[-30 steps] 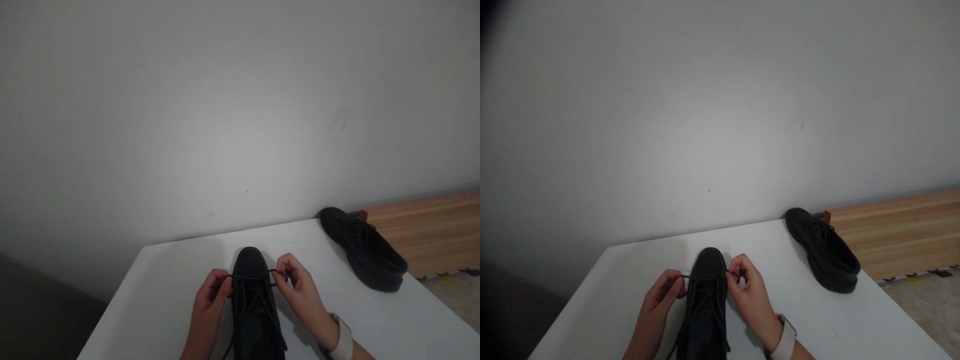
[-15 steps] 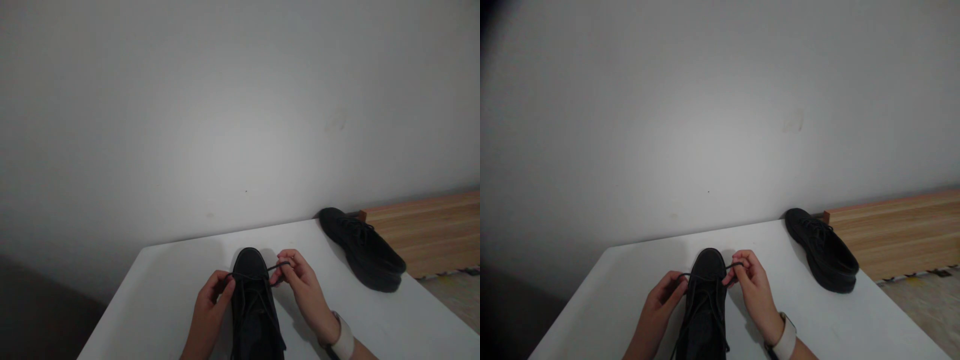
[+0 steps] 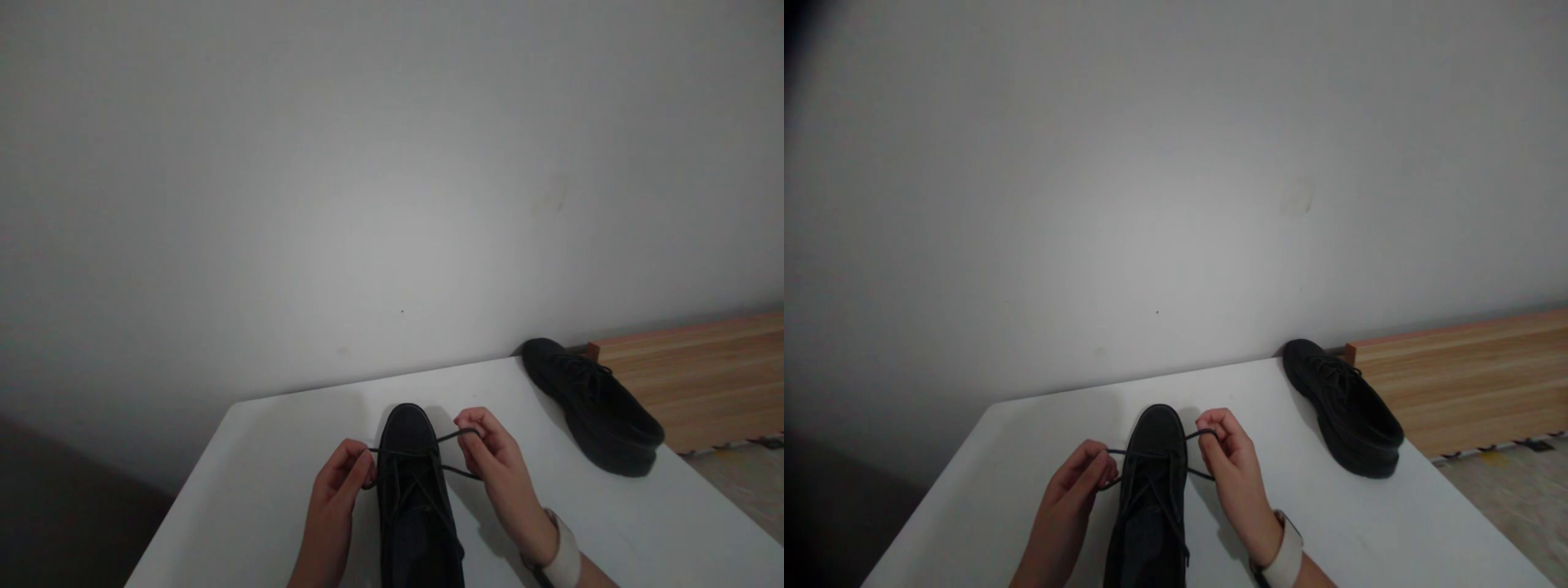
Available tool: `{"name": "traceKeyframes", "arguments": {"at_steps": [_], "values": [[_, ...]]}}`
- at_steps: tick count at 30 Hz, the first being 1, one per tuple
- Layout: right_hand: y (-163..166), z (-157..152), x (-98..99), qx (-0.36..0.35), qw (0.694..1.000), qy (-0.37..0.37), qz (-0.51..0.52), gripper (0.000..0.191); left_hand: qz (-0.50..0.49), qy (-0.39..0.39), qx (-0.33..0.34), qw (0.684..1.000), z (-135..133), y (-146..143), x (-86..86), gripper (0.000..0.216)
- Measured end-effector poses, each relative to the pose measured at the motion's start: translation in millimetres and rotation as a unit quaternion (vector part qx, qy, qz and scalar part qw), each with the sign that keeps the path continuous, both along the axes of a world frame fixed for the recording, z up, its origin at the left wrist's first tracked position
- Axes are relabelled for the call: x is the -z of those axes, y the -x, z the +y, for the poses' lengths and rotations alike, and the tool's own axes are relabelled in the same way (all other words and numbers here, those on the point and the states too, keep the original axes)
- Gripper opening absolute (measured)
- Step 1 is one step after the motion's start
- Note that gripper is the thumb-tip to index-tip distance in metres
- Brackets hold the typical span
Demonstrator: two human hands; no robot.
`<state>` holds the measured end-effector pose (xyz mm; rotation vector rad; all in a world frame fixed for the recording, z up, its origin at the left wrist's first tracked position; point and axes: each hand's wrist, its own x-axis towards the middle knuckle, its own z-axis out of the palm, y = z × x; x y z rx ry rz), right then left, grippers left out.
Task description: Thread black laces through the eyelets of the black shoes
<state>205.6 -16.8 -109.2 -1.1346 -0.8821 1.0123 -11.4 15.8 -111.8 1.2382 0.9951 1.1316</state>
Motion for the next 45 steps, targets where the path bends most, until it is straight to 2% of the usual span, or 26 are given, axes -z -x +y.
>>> {"name": "traceKeyframes", "arguments": {"at_steps": [6,13,18,22,27,32,35,37,40,43,45], "values": [[-3,2,1.7,0.014,0.998,-0.042,0.040,0.029,-0.027,0.012,0.001,1.000,1,0,3.1,0.034],[-1,6,-1.8,0.020,0.974,-0.031,0.223,0.023,-0.040,0.027,-0.013,0.999,0,-1,-1.4,0.037],[-3,5,-3.7,-0.010,0.972,-0.010,0.236,0.022,-0.055,0.028,-0.020,0.998,0,-1,-0.5,0.038],[-5,2,-4.6,-0.021,0.976,0.010,0.216,0.025,-0.075,0.061,-0.022,0.995,0,-2,0.2,0.042],[-6,2,-5.6,-0.013,0.979,0.022,0.201,0.028,-0.010,0.047,-0.035,0.998,-1,-3,-3.4,0.046],[-6,3,-10.4,-0.002,0.973,0.001,0.232,0.026,0.119,-0.062,-0.069,0.989,-3,-2,-8.2,0.039],[-8,2,-11.4,-0.024,0.970,0.008,0.244,0.030,0.181,-0.092,-0.041,0.978,-3,-1,-6.9,0.036],[-9,2,-9.9,-0.046,0.975,0.036,0.213,0.036,0.213,-0.093,-0.001,0.973,-2,0,-4.1,0.035],[-8,3,-5.2,-0.091,0.988,0.081,0.091,0.044,0.255,-0.088,0.050,0.962,0,2,0.3,0.036],[-5,5,-0.3,-0.141,0.987,0.070,-0.017,0.051,0.259,-0.077,0.075,0.960,1,2,0.8,0.035],[-2,7,1.3,-0.146,0.986,0.049,-0.058,0.054,0.244,-0.068,0.087,0.963,1,2,-1.2,0.034]]}}
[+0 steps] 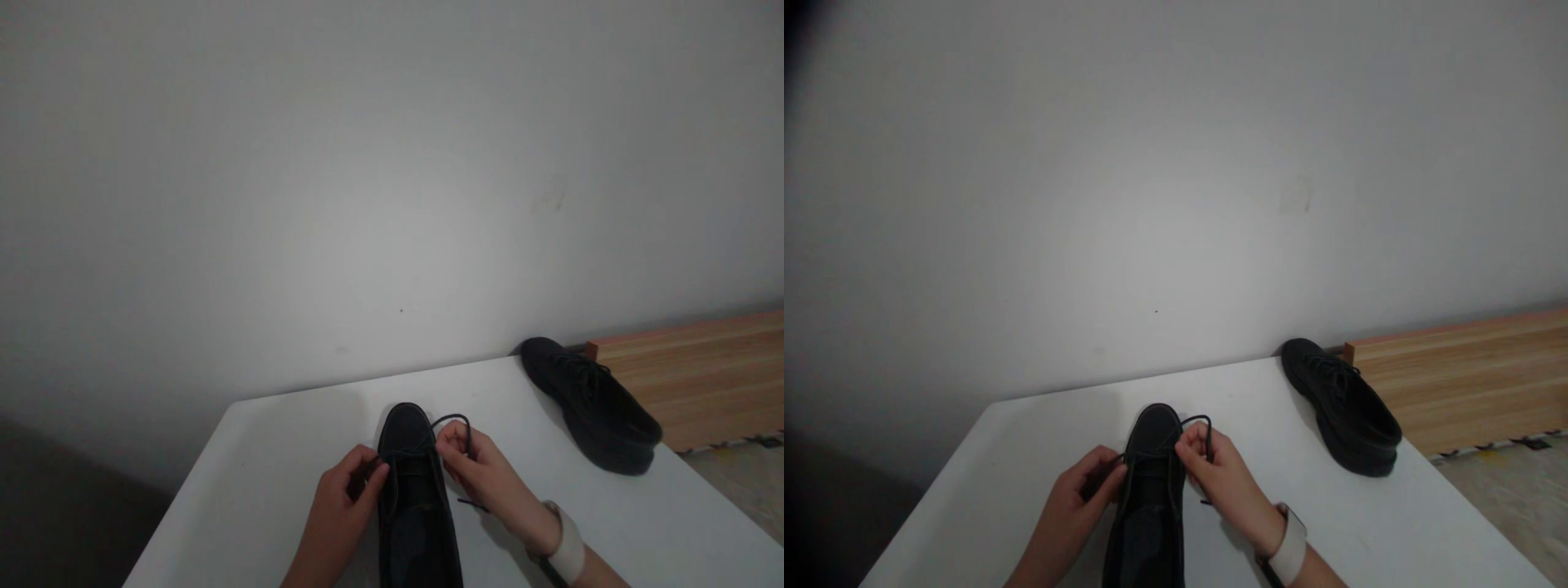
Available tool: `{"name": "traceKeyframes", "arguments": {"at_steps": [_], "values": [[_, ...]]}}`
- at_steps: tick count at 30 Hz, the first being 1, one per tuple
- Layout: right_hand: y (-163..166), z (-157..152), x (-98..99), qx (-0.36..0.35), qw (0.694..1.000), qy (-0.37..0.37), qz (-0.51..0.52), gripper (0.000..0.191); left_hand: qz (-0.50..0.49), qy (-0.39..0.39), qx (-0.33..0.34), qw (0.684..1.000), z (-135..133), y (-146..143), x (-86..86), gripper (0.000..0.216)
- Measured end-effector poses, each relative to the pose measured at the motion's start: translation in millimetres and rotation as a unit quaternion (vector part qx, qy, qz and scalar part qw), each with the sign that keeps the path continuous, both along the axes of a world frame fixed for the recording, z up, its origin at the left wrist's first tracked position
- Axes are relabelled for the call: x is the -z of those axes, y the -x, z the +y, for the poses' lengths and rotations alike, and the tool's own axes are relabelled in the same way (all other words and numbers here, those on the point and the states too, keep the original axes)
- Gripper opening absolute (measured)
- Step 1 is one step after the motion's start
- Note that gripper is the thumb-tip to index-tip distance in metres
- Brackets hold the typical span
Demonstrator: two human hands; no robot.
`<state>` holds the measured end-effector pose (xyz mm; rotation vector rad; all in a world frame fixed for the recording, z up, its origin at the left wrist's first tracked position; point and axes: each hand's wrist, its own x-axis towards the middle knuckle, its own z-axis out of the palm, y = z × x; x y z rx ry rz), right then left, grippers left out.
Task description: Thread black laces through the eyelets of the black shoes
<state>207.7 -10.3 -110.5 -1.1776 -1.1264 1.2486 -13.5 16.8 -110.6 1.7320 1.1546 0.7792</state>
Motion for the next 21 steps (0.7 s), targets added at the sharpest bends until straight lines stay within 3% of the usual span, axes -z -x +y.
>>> {"name": "traceKeyframes", "arguments": {"at_steps": [7,16,21], "values": [[-0.7,-1.8,-1.5,0.011,0.998,-0.010,-0.066,0.052,0.009,-0.012,-0.012,1.000,0.5,0.2,-1.9,0.033],[-3.2,-2.2,-4.4,0.110,0.989,-0.048,-0.085,0.042,-0.026,-0.084,-0.124,0.988,4.9,3.8,-3.8,0.039],[-2.8,-3.2,-3.3,0.116,0.989,-0.065,-0.061,0.041,-0.119,-0.016,-0.157,0.980,8.9,7.9,-4.6,0.049]]}}
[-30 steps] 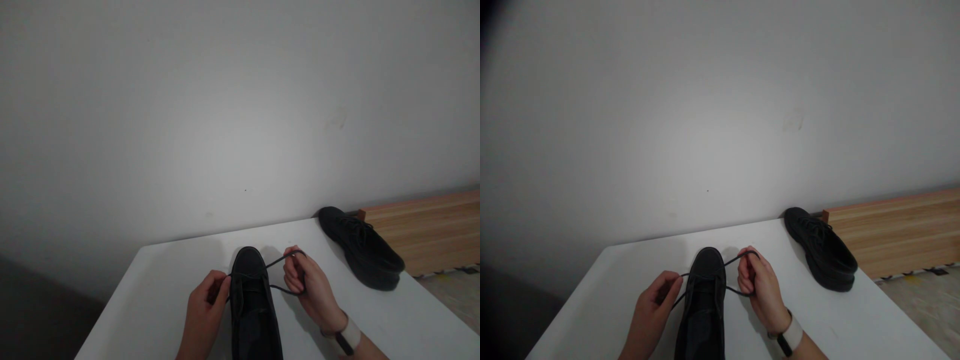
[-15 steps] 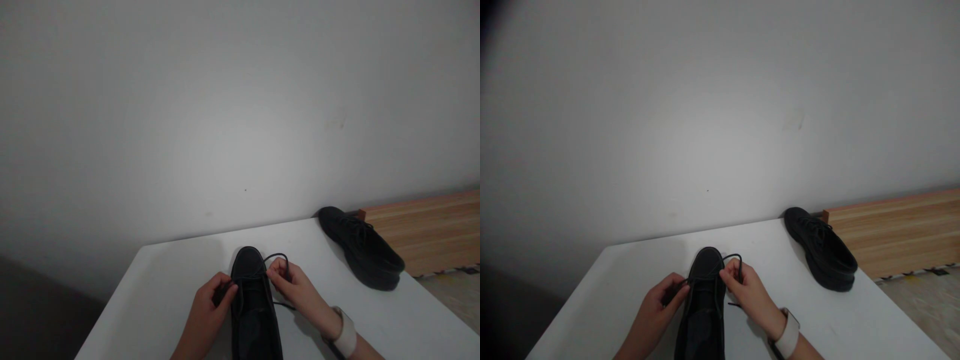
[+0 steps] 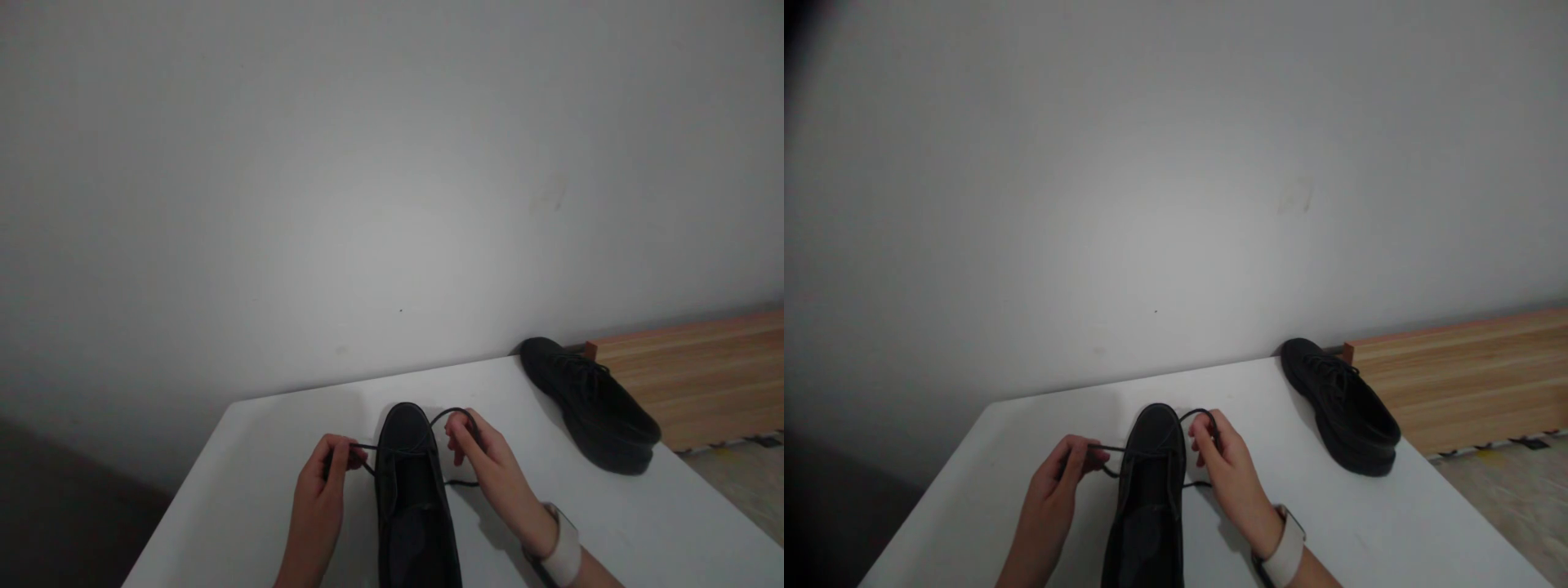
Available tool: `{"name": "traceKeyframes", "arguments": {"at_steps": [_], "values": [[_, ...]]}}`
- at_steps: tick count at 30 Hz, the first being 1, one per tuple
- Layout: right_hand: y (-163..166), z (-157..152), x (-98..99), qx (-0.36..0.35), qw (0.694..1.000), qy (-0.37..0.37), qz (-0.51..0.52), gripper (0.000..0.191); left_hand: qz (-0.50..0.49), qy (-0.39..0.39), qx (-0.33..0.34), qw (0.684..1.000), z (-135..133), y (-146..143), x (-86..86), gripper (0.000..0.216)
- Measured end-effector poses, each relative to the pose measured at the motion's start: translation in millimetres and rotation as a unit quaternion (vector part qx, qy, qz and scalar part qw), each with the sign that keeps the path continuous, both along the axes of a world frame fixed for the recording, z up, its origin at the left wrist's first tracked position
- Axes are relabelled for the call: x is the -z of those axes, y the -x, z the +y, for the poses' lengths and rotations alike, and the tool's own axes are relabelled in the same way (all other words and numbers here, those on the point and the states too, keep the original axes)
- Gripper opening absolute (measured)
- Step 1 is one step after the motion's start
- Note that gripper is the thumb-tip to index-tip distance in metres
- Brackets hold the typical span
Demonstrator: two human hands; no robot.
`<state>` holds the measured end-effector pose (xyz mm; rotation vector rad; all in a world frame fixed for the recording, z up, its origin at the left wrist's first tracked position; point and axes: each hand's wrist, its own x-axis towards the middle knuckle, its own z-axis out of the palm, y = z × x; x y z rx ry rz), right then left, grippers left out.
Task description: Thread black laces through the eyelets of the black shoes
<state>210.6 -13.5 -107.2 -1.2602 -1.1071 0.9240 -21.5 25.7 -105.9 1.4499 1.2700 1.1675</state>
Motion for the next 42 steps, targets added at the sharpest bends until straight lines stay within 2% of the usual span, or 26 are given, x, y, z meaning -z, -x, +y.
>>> {"name": "traceKeyframes", "arguments": {"at_steps": [4,7,10,14,18,21,26,29,32,34,37,42], "values": [[-2,-2,-4.4,-0.005,1.000,-0.020,0.016,0.041,-0.118,0.066,0.004,0.991,1,-1,1.0,0.049],[-4,-3,-8.7,-0.007,0.999,-0.040,0.032,0.036,-0.182,0.077,0.002,0.980,-1,-3,-0.9,0.048],[-4,-5,-9.9,-0.039,0.995,-0.069,0.064,0.037,-0.250,0.070,0.009,0.966,-4,-4,-5.3,0.044],[-2,-9,-8.2,-0.112,0.986,-0.087,0.092,0.043,-0.304,0.045,0.105,0.946,-11,-2,-11.4,0.043],[1,-15,-10.8,-0.175,0.973,-0.100,0.114,0.055,-0.259,0.026,0.218,0.941,-17,-1,-13.4,0.054],[2,-18,-16.4,-0.188,0.966,-0.104,0.146,0.063,-0.212,0.021,0.240,0.947,-18,-4,-13.4,0.066],[2,-18,-20.1,-0.193,0.955,-0.107,0.198,0.074,-0.133,-0.015,0.210,0.968,-17,-8,-12.9,0.075],[1,-14,-16.7,-0.130,0.975,-0.086,0.156,0.065,-0.032,-0.037,0.128,0.991,-12,-8,-10.1,0.059],[0,-7,-12.2,-0.055,0.994,-0.038,0.081,0.047,0.032,-0.032,0.065,0.997,-7,-9,-4.9,0.038],[0,-3,-8.7,-0.030,0.998,-0.006,0.052,0.041,0.042,-0.019,0.066,0.997,-4,-10,-1.2,0.029],[2,0,-2.3,-0.039,0.999,0.020,0.029,0.039,0.057,-0.024,0.093,0.994,-4,-11,3.1,0.025],[4,0,7.8,-0.072,0.997,0.010,-0.031,0.028,0.062,-0.058,0.099,0.991,-5,-13,6.1,0.022]]}}
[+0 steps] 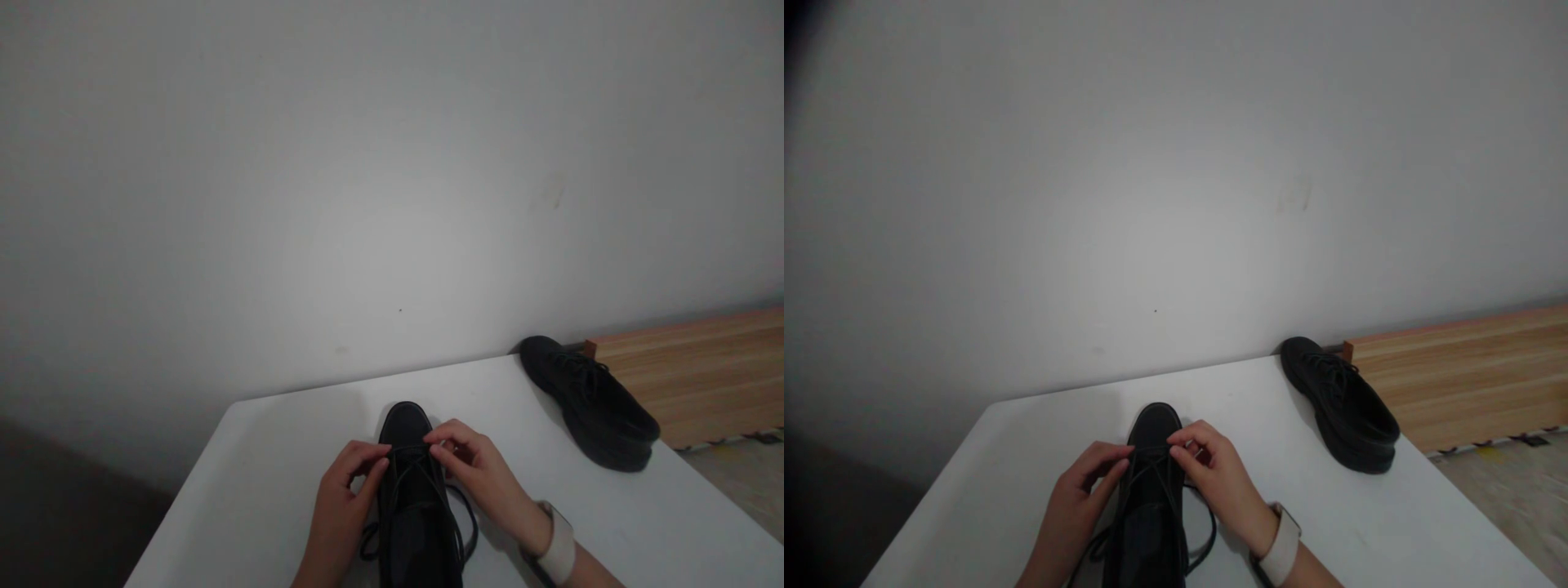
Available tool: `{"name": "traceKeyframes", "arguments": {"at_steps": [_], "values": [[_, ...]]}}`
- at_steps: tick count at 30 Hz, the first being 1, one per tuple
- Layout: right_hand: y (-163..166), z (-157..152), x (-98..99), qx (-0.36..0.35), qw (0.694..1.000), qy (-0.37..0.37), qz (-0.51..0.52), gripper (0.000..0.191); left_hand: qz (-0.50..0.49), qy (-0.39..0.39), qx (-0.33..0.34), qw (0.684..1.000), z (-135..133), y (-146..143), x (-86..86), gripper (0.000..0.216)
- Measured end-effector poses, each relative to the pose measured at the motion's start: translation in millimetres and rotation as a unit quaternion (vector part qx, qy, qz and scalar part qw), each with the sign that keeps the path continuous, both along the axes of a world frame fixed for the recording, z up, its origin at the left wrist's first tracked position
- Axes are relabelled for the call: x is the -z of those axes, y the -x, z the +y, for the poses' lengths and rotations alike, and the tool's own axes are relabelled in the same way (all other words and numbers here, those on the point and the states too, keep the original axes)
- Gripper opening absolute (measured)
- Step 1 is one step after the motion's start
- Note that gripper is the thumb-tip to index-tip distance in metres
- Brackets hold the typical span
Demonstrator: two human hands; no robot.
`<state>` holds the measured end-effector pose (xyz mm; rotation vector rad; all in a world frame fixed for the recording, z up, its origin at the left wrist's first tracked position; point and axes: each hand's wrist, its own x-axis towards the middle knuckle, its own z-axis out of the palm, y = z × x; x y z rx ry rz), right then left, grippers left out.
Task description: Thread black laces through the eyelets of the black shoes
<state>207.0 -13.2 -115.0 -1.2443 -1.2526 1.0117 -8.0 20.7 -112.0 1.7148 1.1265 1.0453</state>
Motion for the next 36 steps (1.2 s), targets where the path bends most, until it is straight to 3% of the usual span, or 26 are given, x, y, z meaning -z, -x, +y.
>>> {"name": "traceKeyframes", "arguments": {"at_steps": [12,20,29,36], "values": [[8,-6,-6.9,0.032,0.986,-0.109,-0.120,0.016,0.048,-0.036,-0.010,0.998,-6,-7,-0.1,0.019],[10,-5,-3.9,0.022,0.991,-0.076,-0.106,0.011,0.060,-0.057,0.000,0.997,-10,-7,4.5,0.017],[8,-8,-1.8,-0.014,0.975,-0.131,-0.181,0.013,0.062,-0.069,0.008,0.996,-11,-7,7.0,0.018],[10,-13,4.5,-0.013,0.976,-0.121,-0.181,0.012,0.098,-0.067,0.014,0.993,-14,-8,4.0,0.022]]}}
